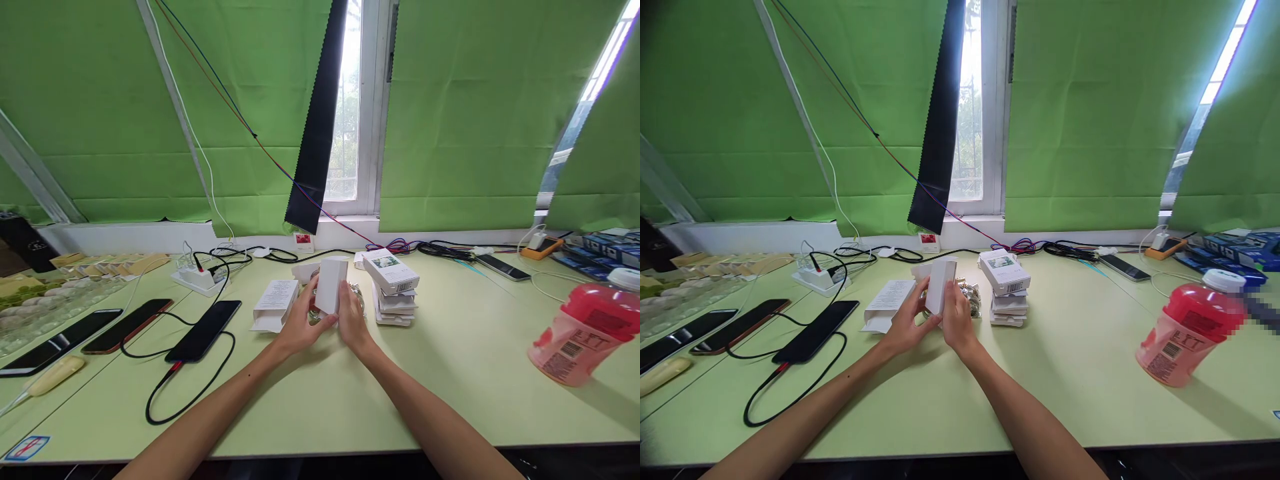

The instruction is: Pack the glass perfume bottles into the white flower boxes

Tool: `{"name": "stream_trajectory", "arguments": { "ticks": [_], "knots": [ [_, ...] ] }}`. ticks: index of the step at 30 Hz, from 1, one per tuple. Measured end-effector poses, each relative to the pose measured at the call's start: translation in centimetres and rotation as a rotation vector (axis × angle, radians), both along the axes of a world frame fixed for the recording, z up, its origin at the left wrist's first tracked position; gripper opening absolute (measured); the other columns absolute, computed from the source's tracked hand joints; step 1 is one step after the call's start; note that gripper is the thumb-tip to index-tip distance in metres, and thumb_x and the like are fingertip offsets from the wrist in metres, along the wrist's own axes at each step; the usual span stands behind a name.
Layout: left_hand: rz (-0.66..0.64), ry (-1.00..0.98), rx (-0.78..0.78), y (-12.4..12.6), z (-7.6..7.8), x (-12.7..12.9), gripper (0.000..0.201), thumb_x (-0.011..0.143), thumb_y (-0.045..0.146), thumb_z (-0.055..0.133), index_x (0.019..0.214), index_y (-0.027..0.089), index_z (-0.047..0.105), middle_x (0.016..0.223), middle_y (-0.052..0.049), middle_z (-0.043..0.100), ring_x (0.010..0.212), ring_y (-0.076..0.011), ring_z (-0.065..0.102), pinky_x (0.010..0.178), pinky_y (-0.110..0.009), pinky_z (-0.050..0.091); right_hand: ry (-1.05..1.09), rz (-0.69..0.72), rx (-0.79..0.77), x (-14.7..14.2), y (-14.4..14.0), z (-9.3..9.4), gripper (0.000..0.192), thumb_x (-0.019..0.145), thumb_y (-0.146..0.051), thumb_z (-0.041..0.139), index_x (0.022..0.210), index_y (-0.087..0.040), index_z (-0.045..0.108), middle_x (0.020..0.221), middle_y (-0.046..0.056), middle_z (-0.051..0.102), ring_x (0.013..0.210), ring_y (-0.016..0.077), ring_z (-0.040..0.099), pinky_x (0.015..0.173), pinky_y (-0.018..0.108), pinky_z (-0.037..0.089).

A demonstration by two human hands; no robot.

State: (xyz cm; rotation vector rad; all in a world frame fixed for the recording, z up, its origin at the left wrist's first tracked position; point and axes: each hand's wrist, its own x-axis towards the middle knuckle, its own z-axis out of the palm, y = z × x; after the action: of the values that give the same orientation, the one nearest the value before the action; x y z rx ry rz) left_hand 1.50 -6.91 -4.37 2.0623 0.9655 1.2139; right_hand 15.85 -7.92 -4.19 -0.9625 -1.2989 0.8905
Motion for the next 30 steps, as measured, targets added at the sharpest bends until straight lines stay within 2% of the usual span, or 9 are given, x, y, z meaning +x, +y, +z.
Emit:
{"name": "stream_trajectory", "arguments": {
  "ticks": [7, 16, 25, 30],
  "knots": [
    [0.0, 0.002, 0.002, 0.04, -0.08, -0.08, 0.092, 0.087, 0.054, 0.074, 0.162, 0.025, 0.029, 0.156, -0.02, 0.047, 0.115, -0.0297, 0.066, 0.092, -0.042, 0.058, -0.02, -0.02, -0.003, 0.02, 0.06, -0.09, 0.058, 0.104, -0.063, 0.023, 0.106, -0.024, 0.066, 0.094, 0.008, 0.071, 0.088, 0.0261, 0.066, 0.084, 0.041, 0.055],
    [-0.009, -0.017, 0.011, 0.0, 0.11, 0.09, 0.091, 0.086, 0.054, 0.074, 0.161, 0.023, 0.032, 0.153, -0.019, 0.051, 0.114, -0.0291, 0.066, 0.089, -0.04, 0.059, 0.005, 0.011, -0.011, 0.0, 0.22, -0.3, 0.06, 0.102, -0.068, 0.023, 0.107, -0.025, 0.064, 0.095, 0.008, 0.071, 0.089, 0.026, 0.065, 0.081, 0.039, 0.054],
    [0.007, -0.003, 0.007, 0.08, -0.01, -0.06, 0.092, 0.085, 0.054, 0.075, 0.161, 0.024, 0.031, 0.156, -0.02, 0.048, 0.114, -0.0295, 0.066, 0.09, -0.041, 0.058, -0.017, -0.005, 0.011, 0.04, 0.26, -0.31, 0.062, 0.103, -0.067, 0.022, 0.113, -0.025, 0.066, 0.097, 0.008, 0.073, 0.09, 0.0255, 0.067, 0.083, 0.039, 0.055],
    [0.006, -0.002, 0.004, -0.01, 0.13, 0.04, 0.091, 0.086, 0.054, 0.075, 0.161, 0.024, 0.032, 0.154, -0.02, 0.05, 0.107, -0.0279, 0.068, 0.086, -0.041, 0.059, -0.011, -0.001, 0.016, 0.02, 0.34, -0.41, 0.061, 0.104, -0.065, 0.021, 0.111, -0.024, 0.066, 0.097, 0.008, 0.073, 0.088, 0.0251, 0.067, 0.084, 0.039, 0.055]
  ]
}}
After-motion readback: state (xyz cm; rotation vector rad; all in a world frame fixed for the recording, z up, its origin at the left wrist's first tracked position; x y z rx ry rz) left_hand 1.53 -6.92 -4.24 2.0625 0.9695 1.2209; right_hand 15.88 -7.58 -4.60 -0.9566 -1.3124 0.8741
